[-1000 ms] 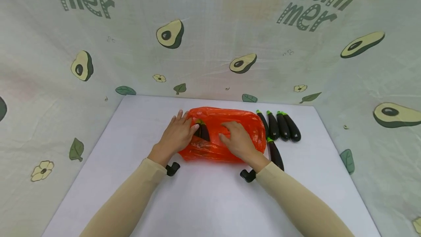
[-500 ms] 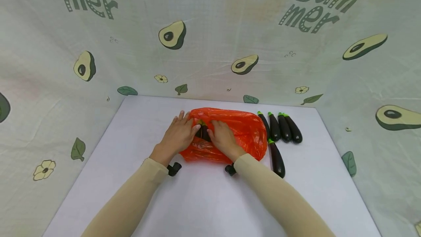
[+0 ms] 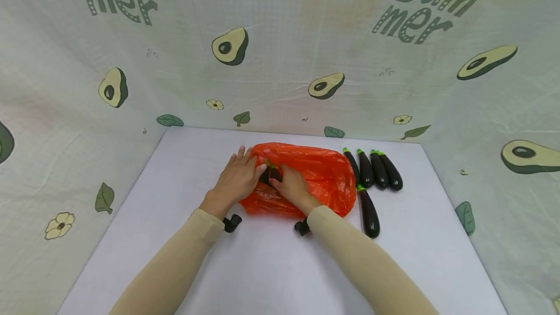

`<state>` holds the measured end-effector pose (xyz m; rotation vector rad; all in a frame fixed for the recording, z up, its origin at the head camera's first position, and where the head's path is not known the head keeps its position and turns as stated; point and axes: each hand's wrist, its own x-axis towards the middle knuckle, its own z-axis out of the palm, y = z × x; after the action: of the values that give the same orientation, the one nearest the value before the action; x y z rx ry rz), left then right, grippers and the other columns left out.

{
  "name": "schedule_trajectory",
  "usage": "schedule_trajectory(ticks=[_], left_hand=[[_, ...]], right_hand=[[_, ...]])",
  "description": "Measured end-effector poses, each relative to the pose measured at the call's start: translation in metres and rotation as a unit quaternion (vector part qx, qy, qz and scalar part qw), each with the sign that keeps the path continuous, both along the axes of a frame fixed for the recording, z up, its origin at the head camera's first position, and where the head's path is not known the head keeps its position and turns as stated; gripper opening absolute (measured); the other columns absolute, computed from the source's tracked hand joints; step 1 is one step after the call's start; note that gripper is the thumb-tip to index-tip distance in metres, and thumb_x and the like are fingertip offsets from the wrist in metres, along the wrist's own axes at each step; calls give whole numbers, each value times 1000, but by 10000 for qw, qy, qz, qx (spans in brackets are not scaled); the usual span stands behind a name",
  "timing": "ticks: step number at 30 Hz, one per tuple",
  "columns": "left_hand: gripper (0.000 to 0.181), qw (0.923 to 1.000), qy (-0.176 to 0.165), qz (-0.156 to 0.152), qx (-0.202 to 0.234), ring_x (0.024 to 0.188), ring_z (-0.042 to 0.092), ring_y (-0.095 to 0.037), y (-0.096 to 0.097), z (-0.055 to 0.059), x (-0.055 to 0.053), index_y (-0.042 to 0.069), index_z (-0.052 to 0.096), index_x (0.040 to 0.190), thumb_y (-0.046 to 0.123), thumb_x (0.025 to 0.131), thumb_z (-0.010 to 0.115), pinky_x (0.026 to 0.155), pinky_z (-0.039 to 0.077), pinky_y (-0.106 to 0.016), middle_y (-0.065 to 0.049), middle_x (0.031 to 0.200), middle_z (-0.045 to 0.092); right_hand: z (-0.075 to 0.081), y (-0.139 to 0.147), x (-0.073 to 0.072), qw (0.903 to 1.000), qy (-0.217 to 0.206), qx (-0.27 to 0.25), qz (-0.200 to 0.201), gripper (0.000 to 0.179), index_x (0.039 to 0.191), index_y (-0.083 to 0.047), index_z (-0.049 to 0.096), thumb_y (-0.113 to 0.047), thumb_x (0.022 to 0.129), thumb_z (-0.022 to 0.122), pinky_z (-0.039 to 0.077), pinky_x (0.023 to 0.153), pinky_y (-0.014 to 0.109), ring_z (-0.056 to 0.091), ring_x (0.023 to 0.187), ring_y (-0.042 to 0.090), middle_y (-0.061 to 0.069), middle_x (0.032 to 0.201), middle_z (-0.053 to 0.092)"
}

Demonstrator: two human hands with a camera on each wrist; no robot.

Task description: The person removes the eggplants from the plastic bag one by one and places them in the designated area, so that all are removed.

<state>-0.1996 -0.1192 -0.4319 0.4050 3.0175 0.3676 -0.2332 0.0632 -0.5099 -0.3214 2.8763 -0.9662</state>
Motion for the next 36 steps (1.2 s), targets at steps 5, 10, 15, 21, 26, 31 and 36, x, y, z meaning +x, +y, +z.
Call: schedule_trajectory(ticks=[5, 10, 15, 21, 26, 31, 36], left_hand=[[66, 10000, -17, 54, -16, 163, 13, -42, 1, 0, -3, -3, 41, 159, 44, 114, 40, 131, 17, -59, -22, 172, 28], [65, 10000, -50, 32, 32, 163, 12, -42, 2, 0, -4, -3, 41, 160, 44, 114, 39, 131, 17, -59, -22, 172, 28], [65, 10000, -30, 41, 31, 163, 13, -42, 4, 3, -4, -3, 41, 159, 44, 114, 39, 131, 17, -59, -22, 172, 28], [65, 9999, -28, 100, 76, 163, 13, -42, 3, 5, -4, -3, 42, 159, 44, 114, 40, 131, 17, -58, -22, 172, 28], [64, 9997, -46, 189, 134, 163, 12, -41, 4, 6, -5, -2, 42, 159, 43, 114, 42, 131, 15, -57, -21, 172, 28], [65, 9998, -111, 165, 83, 163, 11, -41, 5, 5, -5, -1, 40, 160, 43, 114, 42, 131, 15, -58, -21, 173, 26], [66, 9997, -132, 195, 92, 163, 10, -42, 6, 4, -3, -1, 40, 161, 44, 114, 41, 131, 15, -58, -21, 173, 26]], right_hand=[[7, 10, 2, 9986, -444, 194, -220, 63, 151, -6, 48, -29, 99, 75, 56, 105, 53, 69, 106, 31, 16, 131, 70], [14, 15, 4, 9969, -612, 462, -165, 54, 140, -8, 56, -33, 97, 78, 58, 102, 50, 67, 97, 27, 12, 120, 72], [23, 18, 7, 9947, -838, 590, -42, 44, 128, -7, 63, -32, 96, 79, 60, 97, 46, 64, 90, 25, 9, 107, 71], [38, 25, 10, 9954, -887, 314, 184, 55, 146, -7, 55, -26, 99, 76, 60, 99, 47, 65, 98, 28, 13, 123, 71], [45, 34, 13, 9967, -770, -250, 115, 64, 155, -9, 45, -20, 99, 75, 57, 104, 53, 68, 112, 32, 18, 135, 68], [40, 41, 16, 9976, -487, -481, -66, 67, 155, -11, 39, -20, 99, 75, 55, 107, 55, 66, 123, 36, 19, 143, 63], [33, 47, 17, 9973, -493, -511, -192, 70, 155, -12, 39, -20, 97, 77, 56, 105, 55, 64, 125, 37, 20, 144, 61]])
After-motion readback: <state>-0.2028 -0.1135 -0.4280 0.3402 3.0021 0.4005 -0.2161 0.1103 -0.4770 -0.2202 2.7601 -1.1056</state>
